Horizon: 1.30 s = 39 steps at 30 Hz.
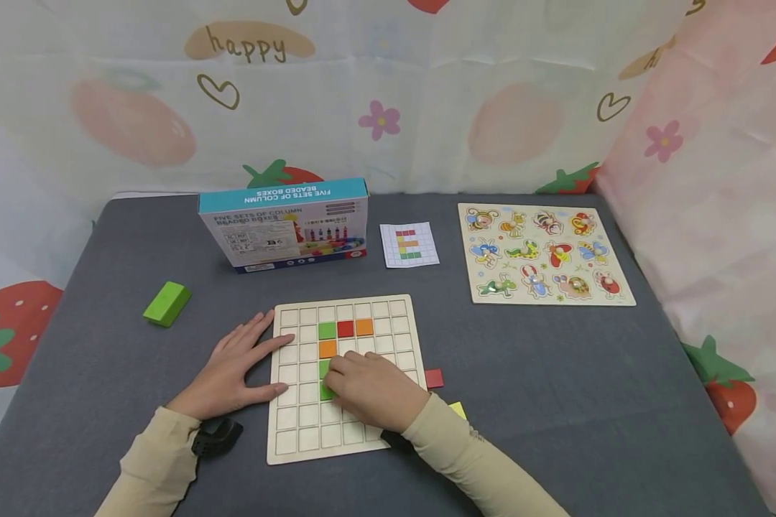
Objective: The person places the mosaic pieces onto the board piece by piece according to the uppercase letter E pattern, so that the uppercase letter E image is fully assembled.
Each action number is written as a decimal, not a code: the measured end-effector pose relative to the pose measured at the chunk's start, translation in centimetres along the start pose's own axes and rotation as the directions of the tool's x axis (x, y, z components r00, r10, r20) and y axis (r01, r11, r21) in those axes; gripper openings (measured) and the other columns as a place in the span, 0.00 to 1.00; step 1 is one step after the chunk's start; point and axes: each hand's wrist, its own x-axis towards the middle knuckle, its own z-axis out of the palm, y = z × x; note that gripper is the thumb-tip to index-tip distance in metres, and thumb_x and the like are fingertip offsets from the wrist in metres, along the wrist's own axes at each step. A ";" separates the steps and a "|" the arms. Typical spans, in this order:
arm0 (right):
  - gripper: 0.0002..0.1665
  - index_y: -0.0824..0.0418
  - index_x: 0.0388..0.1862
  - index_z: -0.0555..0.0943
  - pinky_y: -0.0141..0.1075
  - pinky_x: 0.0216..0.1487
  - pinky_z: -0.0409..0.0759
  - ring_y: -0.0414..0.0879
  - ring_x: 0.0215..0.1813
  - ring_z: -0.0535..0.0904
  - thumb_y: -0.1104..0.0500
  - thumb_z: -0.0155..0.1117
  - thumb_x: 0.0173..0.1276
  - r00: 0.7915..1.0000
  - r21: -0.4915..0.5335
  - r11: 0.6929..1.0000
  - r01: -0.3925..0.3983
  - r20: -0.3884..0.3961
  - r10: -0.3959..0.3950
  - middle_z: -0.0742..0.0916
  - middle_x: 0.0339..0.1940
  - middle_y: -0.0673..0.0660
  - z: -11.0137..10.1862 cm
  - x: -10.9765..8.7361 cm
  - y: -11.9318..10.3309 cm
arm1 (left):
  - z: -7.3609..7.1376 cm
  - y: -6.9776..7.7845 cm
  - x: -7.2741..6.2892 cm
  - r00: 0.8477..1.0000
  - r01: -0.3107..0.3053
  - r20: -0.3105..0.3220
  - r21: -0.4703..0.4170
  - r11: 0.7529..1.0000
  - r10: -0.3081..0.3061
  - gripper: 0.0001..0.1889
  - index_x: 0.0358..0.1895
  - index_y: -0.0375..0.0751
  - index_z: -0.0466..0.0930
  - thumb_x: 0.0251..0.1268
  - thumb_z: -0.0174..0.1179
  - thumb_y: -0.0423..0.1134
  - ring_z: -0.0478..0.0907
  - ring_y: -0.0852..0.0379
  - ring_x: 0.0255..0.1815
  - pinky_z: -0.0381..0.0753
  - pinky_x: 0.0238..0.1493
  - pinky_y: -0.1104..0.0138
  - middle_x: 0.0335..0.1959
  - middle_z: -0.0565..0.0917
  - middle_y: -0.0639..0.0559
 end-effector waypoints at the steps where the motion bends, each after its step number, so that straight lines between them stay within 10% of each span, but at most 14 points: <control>1: 0.10 0.50 0.45 0.81 0.31 0.42 0.79 0.39 0.42 0.76 0.51 0.64 0.68 1.000 0.004 1.000 -0.002 -0.009 0.002 0.81 0.43 0.46 0.0 -0.1 0.1 | 0.0 0.0 0.0 1.000 0.001 0.000 0.000 1.000 -0.001 0.41 0.72 0.60 0.62 0.55 0.60 0.68 0.42 0.46 0.78 0.44 0.74 0.45 0.78 0.47 0.47; 10: 0.12 0.54 0.45 0.81 0.35 0.44 0.80 0.42 0.44 0.78 0.59 0.69 0.62 0.987 0.063 0.990 -0.125 -0.089 0.131 0.81 0.42 0.49 -1.9 -4.5 3.5 | -0.1 0.0 -0.4 1.000 0.005 0.000 0.000 1.000 -0.005 0.41 0.72 0.58 0.62 0.55 0.61 0.67 0.42 0.45 0.78 0.44 0.74 0.45 0.78 0.47 0.46; 19: 0.21 0.56 0.49 0.82 0.34 0.41 0.82 0.41 0.42 0.79 0.61 0.75 0.56 0.944 0.149 0.932 -0.330 0.061 0.324 0.82 0.43 0.49 -3.3 -9.5 5.6 | -0.3 -0.1 -0.1 1.000 0.003 0.003 -0.003 1.000 -0.003 0.42 0.73 0.58 0.62 0.55 0.61 0.67 0.41 0.46 0.79 0.42 0.74 0.45 0.79 0.46 0.47; 39: 0.18 0.57 0.44 0.82 0.33 0.39 0.83 0.39 0.39 0.79 0.64 0.75 0.54 0.940 0.101 0.936 -0.338 -0.012 0.341 0.81 0.39 0.49 -2.0 -10.3 6.4 | 0.1 0.1 0.1 1.000 0.015 0.011 -0.016 1.000 -0.015 0.42 0.73 0.59 0.62 0.54 0.61 0.68 0.41 0.46 0.79 0.43 0.74 0.44 0.79 0.46 0.48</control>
